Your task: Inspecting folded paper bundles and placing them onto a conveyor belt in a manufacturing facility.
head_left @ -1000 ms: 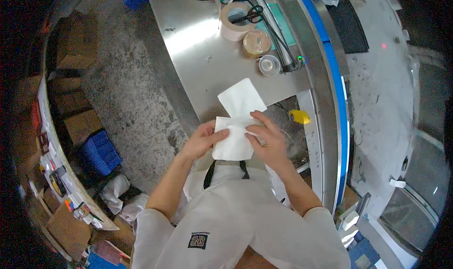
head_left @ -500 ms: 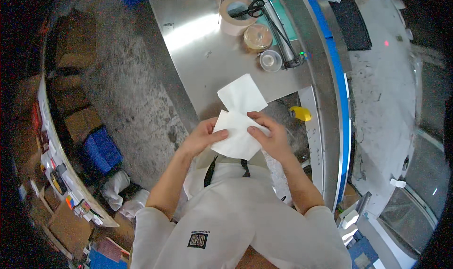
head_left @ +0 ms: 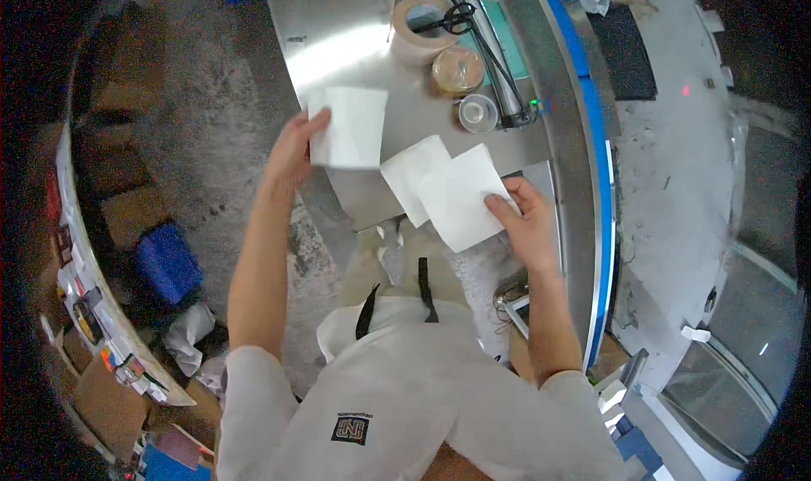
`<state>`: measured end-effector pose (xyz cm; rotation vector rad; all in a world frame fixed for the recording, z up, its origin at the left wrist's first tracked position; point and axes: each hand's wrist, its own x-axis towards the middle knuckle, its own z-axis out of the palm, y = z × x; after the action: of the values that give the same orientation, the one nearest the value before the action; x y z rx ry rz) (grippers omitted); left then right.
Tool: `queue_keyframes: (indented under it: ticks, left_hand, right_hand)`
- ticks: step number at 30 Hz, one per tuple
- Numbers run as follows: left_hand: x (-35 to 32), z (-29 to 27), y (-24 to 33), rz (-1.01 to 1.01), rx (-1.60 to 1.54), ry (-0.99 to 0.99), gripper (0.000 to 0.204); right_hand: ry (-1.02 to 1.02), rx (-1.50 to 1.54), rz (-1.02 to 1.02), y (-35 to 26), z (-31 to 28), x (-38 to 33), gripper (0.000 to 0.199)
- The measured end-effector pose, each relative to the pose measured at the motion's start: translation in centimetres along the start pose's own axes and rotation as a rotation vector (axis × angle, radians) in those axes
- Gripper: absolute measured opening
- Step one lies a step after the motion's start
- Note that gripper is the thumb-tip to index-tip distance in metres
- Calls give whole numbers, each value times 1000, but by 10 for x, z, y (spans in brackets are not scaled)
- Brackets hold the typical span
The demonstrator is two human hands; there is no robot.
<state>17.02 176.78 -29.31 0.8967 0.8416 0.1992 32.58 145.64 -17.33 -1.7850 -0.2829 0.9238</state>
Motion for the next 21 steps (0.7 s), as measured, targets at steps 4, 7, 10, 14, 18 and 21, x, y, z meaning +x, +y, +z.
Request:
queue_keyframes:
  ticks: [4,7,10,14,18,21]
  left_hand:
    - [37,-4,-2,262,750,404,54]
    - [-23,81,26,343,756,294,70]
    - [-48,87,-12,305,427,-380,66]
    - [-68,114,-20,-66,152,-692,60]
    - [-78,118,-33,-106,24,-650,56]
    - [-83,117,-34,-161,100,-481,48]
  right_hand:
    - [-66,-31,-11,-3,-7,8,17]
    - [-159,-146,33,1,-26,10,18]
    - [-405,-262,7,-11,-20,16,20]
    - [-511,-207,57,-14,-14,30,23]
    - [-440,-336,10,-17,-14,41,31]
    - [-228,-217,84,-37,-1,34,39]
